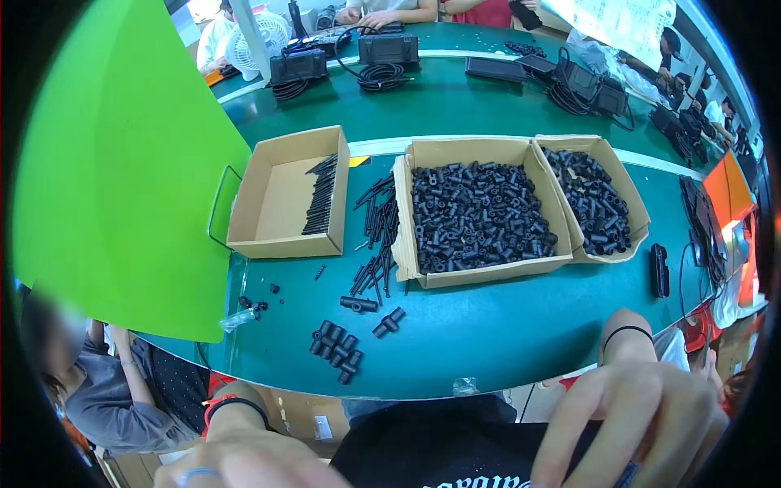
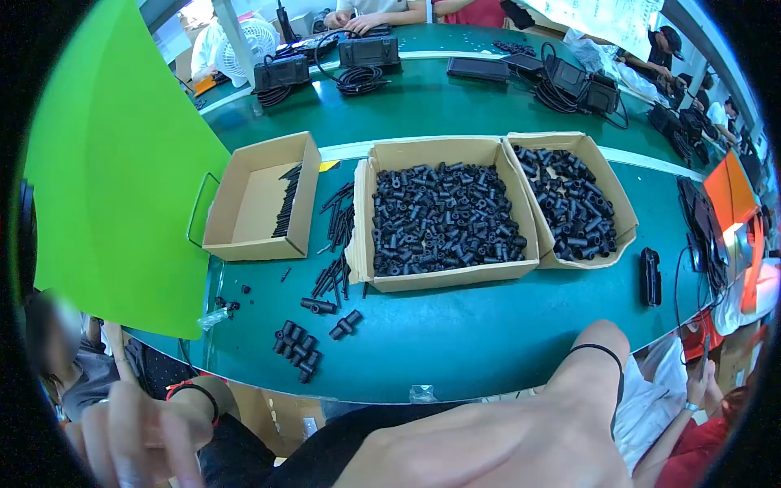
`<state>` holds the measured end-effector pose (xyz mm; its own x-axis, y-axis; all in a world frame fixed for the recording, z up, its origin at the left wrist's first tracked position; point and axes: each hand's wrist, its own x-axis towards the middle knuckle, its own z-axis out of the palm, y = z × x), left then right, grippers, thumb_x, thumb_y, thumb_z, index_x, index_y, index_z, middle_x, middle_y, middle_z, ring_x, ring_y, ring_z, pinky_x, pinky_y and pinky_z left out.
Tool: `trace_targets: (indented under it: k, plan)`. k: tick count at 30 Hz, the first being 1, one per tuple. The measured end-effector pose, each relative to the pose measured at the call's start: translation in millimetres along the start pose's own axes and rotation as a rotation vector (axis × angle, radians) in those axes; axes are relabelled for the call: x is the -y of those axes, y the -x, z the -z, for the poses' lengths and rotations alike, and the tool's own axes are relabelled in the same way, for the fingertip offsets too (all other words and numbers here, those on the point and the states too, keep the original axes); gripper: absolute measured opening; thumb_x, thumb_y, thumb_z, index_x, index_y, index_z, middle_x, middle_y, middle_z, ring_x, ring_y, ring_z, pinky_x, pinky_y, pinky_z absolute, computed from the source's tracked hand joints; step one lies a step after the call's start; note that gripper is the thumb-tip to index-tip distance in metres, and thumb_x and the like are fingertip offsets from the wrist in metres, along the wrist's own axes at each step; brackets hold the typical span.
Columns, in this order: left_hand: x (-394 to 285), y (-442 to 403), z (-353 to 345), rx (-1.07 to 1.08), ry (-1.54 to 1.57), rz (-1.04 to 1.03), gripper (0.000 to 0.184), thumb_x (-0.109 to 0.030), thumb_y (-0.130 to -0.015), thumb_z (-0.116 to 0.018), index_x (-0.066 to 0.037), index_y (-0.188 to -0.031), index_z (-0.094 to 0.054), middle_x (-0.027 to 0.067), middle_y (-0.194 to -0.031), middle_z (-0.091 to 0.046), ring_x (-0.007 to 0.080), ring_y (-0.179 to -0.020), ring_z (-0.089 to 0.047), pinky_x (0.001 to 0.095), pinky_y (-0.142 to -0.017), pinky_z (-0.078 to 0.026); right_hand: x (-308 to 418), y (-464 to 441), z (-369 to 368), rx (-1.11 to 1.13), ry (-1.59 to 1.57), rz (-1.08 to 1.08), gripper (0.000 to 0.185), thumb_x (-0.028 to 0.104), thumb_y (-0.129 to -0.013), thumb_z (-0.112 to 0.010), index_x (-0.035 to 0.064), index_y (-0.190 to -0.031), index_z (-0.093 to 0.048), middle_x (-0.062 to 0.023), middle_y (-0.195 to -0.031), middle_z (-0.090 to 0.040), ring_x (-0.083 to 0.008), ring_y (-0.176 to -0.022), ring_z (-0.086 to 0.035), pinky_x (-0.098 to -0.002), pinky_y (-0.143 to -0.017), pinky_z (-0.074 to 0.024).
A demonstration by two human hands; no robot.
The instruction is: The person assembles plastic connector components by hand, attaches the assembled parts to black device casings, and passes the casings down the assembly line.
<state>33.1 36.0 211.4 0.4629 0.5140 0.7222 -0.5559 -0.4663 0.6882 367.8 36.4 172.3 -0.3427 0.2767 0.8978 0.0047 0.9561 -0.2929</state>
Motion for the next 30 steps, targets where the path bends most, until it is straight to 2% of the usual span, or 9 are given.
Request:
trace_targets:
  k: [6,10,15,17,20,23,25,26,30]
  plan:
    - [-20,14,8,0.118,0.111,-0.17,0.017,-0.019,-0.097,-0.058,-0.019,-0.106,-0.072,-0.0033,-0.12,-0.06,0.0135,-0.122,-0.047,0.0284,-0.088,-0.057,28,-14,-10,-0.081,-0.323,0.314,0.021,0.012,-0.095,-0.057,0.0078,-0.112,-0.066,-0.0002,-0.124,-0.056,-0.0137,-0.108,-0.053,-0.0262,-0.078,-0.0529]
    - [-17,31,13,0.165,0.171,-0.509,0.031,-0.018,-0.102,-0.046,0.005,-0.106,-0.066,0.0105,-0.118,-0.064,0.0226,-0.112,-0.059,0.0318,-0.084,-0.061,34,-15,-16,-0.114,-0.361,0.383,0.02,0.011,-0.096,-0.056,0.0081,-0.113,-0.067,0.0007,-0.126,-0.056,-0.0134,-0.111,-0.052,-0.0259,-0.079,-0.0533]
    - [12,18,22,0.326,0.676,-0.32,0.072,-0.05,-0.102,-0.016,-0.001,-0.076,-0.061,0.0143,-0.077,-0.066,0.0255,-0.068,-0.062,0.0341,-0.064,-0.053,14,-16,-48,-0.292,-0.314,0.653,0.024,0.023,-0.102,-0.048,0.0096,-0.107,-0.067,-0.0005,-0.12,-0.059,-0.0162,-0.102,-0.053,-0.0261,-0.082,-0.0466]
    - [37,20,25,0.095,0.853,-0.021,0.082,-0.057,-0.102,-0.007,-0.005,-0.062,-0.056,0.0126,-0.07,-0.067,0.0256,-0.055,-0.059,0.0344,-0.053,-0.043,-5,-1,-60,-0.211,-0.281,0.179,0.014,0.02,-0.084,-0.068,0.0095,-0.093,-0.068,-0.0048,-0.096,-0.064,-0.0204,-0.079,-0.057,-0.0277,-0.068,-0.0462]
    - [92,38,35,-0.248,0.262,0.277,0.068,-0.05,-0.103,-0.014,-0.005,-0.087,-0.062,0.0133,-0.083,-0.061,0.026,-0.078,-0.058,0.0408,-0.087,-0.045,-57,3,-67,0.422,0.44,-0.156,0.045,0.025,-0.075,-0.076,0.0047,-0.111,-0.06,-0.012,-0.107,-0.059,-0.0304,-0.094,-0.057,-0.0379,-0.081,-0.0448]
    - [75,37,12,-0.189,0.017,0.237,0.052,-0.044,-0.103,-0.035,-0.007,-0.077,-0.061,0.0173,-0.093,-0.063,0.033,-0.085,-0.061,0.0403,-0.074,-0.048,-89,25,-76,0.623,0.672,-0.398,0.059,0.037,-0.082,-0.069,0.0034,-0.127,-0.051,-0.014,-0.118,-0.054,-0.0298,-0.102,-0.055,-0.0396,-0.087,-0.0455]
    - [61,39,14,0.046,-0.138,0.063,0.047,-0.046,-0.102,-0.041,-0.008,-0.092,-0.068,0.0168,-0.095,-0.068,0.0317,-0.094,-0.065,0.041,-0.082,-0.047,-105,50,-78,0.652,0.809,-0.374,0.036,0.03,-0.081,-0.072,0.0037,-0.103,-0.06,-0.006,-0.087,-0.056,-0.0215,-0.08,-0.057,-0.0341,-0.069,-0.0488]
    - [52,44,9,0.0,-0.658,-0.012,0.045,-0.048,-0.1,-0.044,-0.011,-0.095,-0.07,0.0101,-0.092,-0.07,0.0268,-0.09,-0.066,0.0421,-0.084,-0.046,-104,53,-75,0.642,0.83,-0.39,0.029,0.027,-0.08,-0.072,0.0046,-0.094,-0.059,-0.0055,-0.081,-0.053,-0.0211,-0.074,-0.056,-0.0337,-0.065,-0.0485]
    - [88,57,23,0.038,-1.337,0.249,0.02,-0.011,-0.076,-0.074,-0.011,-0.094,-0.065,0.0048,-0.104,-0.063,0.0255,-0.097,-0.059,0.0416,-0.086,-0.043,-96,49,-74,0.552,0.756,-0.522,0.027,0.018,-0.078,-0.073,0.0027,-0.076,-0.051,-0.0106,-0.073,-0.047,-0.028,-0.068,-0.052,-0.0398,-0.059,-0.0436]
